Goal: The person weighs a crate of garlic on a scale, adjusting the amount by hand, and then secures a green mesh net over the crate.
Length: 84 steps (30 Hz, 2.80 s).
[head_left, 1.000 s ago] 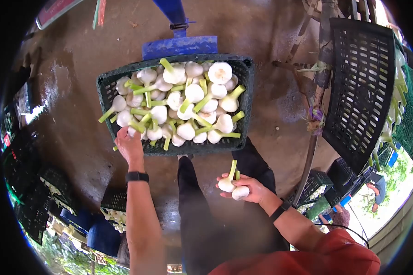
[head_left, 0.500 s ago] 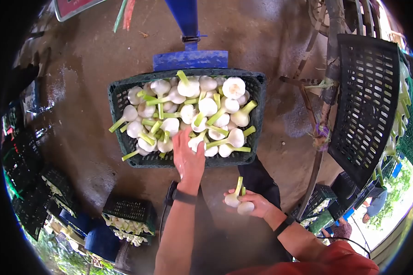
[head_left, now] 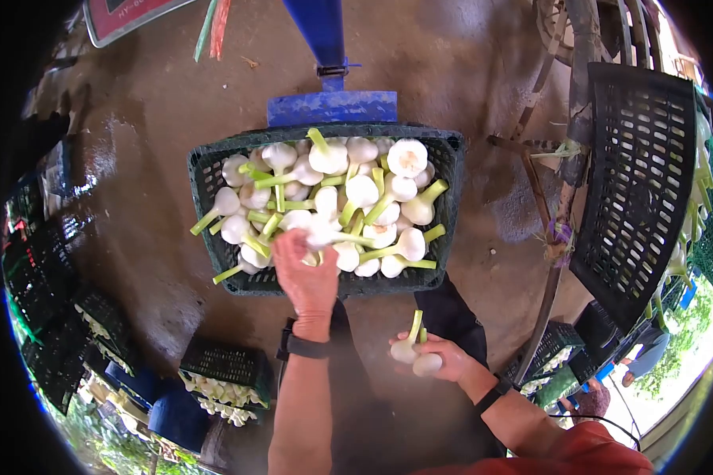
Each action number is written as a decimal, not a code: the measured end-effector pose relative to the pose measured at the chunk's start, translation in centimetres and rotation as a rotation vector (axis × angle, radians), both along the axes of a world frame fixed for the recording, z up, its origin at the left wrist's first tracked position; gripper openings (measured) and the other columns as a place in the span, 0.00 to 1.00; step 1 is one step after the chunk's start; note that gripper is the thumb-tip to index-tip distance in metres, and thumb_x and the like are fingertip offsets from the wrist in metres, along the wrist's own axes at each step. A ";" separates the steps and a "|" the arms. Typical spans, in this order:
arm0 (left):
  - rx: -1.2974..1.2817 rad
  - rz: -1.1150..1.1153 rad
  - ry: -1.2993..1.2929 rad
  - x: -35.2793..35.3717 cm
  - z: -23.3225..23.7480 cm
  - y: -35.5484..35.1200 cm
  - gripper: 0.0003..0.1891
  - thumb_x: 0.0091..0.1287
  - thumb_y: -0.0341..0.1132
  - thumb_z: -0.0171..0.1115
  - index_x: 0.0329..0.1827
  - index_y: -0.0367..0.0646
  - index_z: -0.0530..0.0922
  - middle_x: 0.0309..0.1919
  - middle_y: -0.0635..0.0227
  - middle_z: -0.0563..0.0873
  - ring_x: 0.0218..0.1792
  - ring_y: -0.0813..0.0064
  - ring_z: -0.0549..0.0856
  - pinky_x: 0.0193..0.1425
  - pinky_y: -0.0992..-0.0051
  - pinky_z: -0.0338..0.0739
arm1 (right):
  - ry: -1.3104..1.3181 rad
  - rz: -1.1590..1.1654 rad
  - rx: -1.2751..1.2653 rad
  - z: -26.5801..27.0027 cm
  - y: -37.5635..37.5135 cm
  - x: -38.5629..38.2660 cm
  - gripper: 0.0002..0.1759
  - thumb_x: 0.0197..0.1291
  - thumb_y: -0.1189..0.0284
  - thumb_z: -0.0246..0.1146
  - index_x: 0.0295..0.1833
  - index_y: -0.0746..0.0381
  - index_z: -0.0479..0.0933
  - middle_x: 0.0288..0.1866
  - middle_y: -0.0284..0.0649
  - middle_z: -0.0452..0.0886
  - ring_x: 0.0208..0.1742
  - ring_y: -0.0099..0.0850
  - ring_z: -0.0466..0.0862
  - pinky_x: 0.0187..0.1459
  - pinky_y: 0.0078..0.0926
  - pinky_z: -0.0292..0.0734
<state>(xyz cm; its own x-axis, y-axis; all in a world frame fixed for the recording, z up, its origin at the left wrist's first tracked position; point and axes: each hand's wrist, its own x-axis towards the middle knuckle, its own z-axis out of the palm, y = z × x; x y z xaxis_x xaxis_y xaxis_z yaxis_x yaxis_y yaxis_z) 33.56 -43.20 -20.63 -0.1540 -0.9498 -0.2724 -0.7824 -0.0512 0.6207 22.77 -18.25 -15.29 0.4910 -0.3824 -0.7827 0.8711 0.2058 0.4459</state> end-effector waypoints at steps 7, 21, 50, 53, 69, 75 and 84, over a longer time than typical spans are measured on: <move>-0.022 -0.005 -0.005 0.3 -5.2 -6.3 0.17 0.54 0.28 0.67 0.47 0.41 0.76 0.29 0.65 0.78 0.30 0.68 0.77 0.38 0.69 0.73 | 0.013 0.014 0.012 0.1 0.2 0.0 0.24 0.56 0.82 0.54 0.61 0.65 0.70 0.63 0.47 0.71 0.65 0.43 0.71 0.64 0.54 0.70; 0.590 0.234 0.366 1.1 1.0 8.1 0.12 0.62 0.23 0.61 0.49 0.36 0.77 0.33 0.74 0.80 0.32 0.86 0.77 0.38 0.84 0.74 | 0.052 0.078 -0.060 0.0 0.2 -1.4 0.25 0.57 0.77 0.56 0.63 0.61 0.68 0.66 0.47 0.68 0.67 0.47 0.70 0.66 0.54 0.64; 0.878 0.472 0.611 7.8 7.7 38.7 0.28 0.63 0.33 0.63 0.66 0.41 0.67 0.61 0.53 0.72 0.53 0.62 0.80 0.58 0.68 0.76 | 0.203 1.092 -0.202 0.6 9.0 0.2 0.23 0.59 0.78 0.57 0.61 0.58 0.68 0.58 0.46 0.74 0.57 0.46 0.78 0.52 0.54 0.78; 0.842 0.505 0.587 15.7 10.9 42.0 0.25 0.63 0.31 0.62 0.64 0.41 0.69 0.58 0.56 0.75 0.51 0.68 0.82 0.55 0.71 0.77 | 0.209 1.295 -0.176 2.7 11.5 5.5 0.21 0.60 0.78 0.58 0.60 0.59 0.68 0.56 0.45 0.76 0.53 0.45 0.80 0.45 0.45 0.83; 0.894 1.360 -0.418 9.1 23.5 91.7 0.07 0.53 0.31 0.58 0.19 0.42 0.78 0.22 0.60 0.81 0.21 0.65 0.81 0.28 0.66 0.79 | 0.070 2.021 -0.625 14.4 10.5 27.4 0.26 0.52 0.78 0.60 0.59 0.55 0.68 0.55 0.47 0.75 0.55 0.48 0.78 0.49 0.51 0.80; 0.465 1.279 0.104 -21.1 17.9 88.9 0.11 0.61 0.37 0.57 0.39 0.40 0.83 0.38 0.61 0.87 0.35 0.63 0.85 0.40 0.65 0.78 | 0.134 2.188 -0.735 15.2 13.2 26.2 0.24 0.54 0.78 0.57 0.59 0.59 0.68 0.49 0.50 0.77 0.47 0.48 0.81 0.44 0.47 0.82; 0.479 2.292 0.481 -20.0 16.5 79.7 0.15 0.59 0.38 0.57 0.44 0.41 0.82 0.38 0.51 0.85 0.42 0.51 0.84 0.48 0.60 0.78 | 0.084 2.368 -0.852 20.9 21.6 28.9 0.23 0.58 0.79 0.56 0.61 0.58 0.68 0.47 0.50 0.78 0.43 0.47 0.82 0.40 0.44 0.82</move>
<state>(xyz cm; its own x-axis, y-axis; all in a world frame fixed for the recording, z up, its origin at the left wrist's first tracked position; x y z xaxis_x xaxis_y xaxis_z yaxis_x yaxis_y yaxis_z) 13.51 36.51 -4.17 0.5294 0.4620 -0.7116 0.8388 -0.4106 0.3575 51.71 3.38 5.61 0.3571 0.3700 -0.8577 -0.8919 0.4077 -0.1954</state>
